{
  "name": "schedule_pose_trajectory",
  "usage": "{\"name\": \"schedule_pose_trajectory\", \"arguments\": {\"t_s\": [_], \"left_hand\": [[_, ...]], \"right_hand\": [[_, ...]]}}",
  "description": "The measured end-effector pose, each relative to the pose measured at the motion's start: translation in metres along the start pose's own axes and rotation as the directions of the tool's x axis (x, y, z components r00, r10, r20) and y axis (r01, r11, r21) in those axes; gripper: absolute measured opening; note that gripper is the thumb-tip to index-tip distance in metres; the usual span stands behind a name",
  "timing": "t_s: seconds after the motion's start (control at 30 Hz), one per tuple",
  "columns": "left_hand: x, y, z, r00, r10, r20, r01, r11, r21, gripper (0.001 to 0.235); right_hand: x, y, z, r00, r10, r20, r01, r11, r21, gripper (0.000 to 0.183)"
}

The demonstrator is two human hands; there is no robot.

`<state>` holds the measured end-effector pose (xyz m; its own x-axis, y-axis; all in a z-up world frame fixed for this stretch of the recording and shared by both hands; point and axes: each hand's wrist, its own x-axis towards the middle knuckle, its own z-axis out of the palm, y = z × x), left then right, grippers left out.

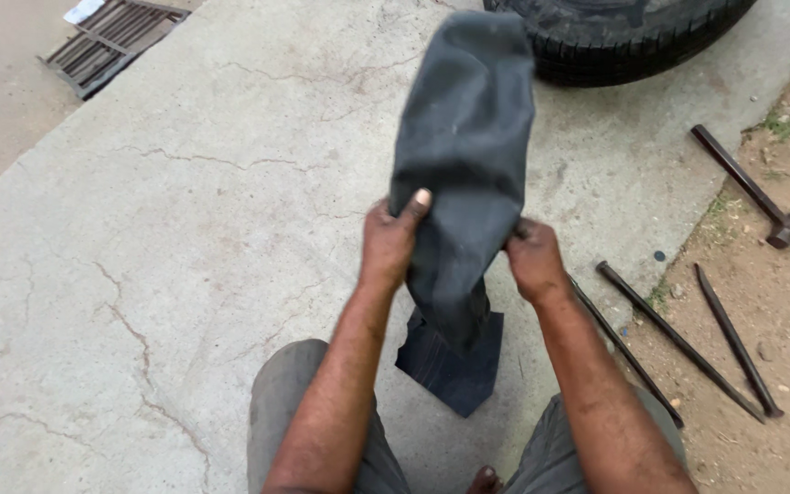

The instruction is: The person kneels on a concrete surface and manipulates a black rubber inner tube, stretching and folding it. They then place the inner tube into a car tire and proceed to push the tube's edges into the tire's inner rim, working around the circumference to seat it.

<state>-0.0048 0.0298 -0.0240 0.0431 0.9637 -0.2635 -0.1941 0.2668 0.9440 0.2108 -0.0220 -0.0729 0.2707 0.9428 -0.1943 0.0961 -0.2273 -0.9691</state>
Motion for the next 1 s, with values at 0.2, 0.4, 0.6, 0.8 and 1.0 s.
{"name": "schedule_pose_trajectory", "arguments": {"t_s": [0.2,0.4,0.6,0.8,1.0], "left_hand": [[0.008,0.001,-0.008,0.994,0.106,0.006,-0.104,0.985,-0.137,0.042],[0.009,-0.001,-0.011,0.995,0.093,-0.022,-0.095,0.979,-0.178,0.045],[0.013,-0.002,-0.014,0.999,0.011,-0.047,-0.025,0.952,-0.304,0.054],[0.016,-0.006,-0.016,0.996,0.029,-0.084,-0.053,0.952,-0.302,0.057],[0.012,-0.007,-0.016,0.995,0.055,-0.080,-0.080,0.927,-0.367,0.061]], "right_hand": [[0.004,-0.008,-0.006,0.989,-0.113,0.096,0.065,0.912,0.405,0.033],[-0.005,-0.018,-0.003,0.988,-0.151,0.022,0.137,0.940,0.313,0.031],[-0.015,-0.030,-0.008,0.965,-0.195,0.174,0.166,0.972,0.168,0.045],[-0.013,-0.040,-0.002,0.942,-0.061,0.329,0.036,0.996,0.083,0.067],[-0.015,-0.031,0.002,0.925,-0.103,0.365,0.005,0.965,0.261,0.076]]}}
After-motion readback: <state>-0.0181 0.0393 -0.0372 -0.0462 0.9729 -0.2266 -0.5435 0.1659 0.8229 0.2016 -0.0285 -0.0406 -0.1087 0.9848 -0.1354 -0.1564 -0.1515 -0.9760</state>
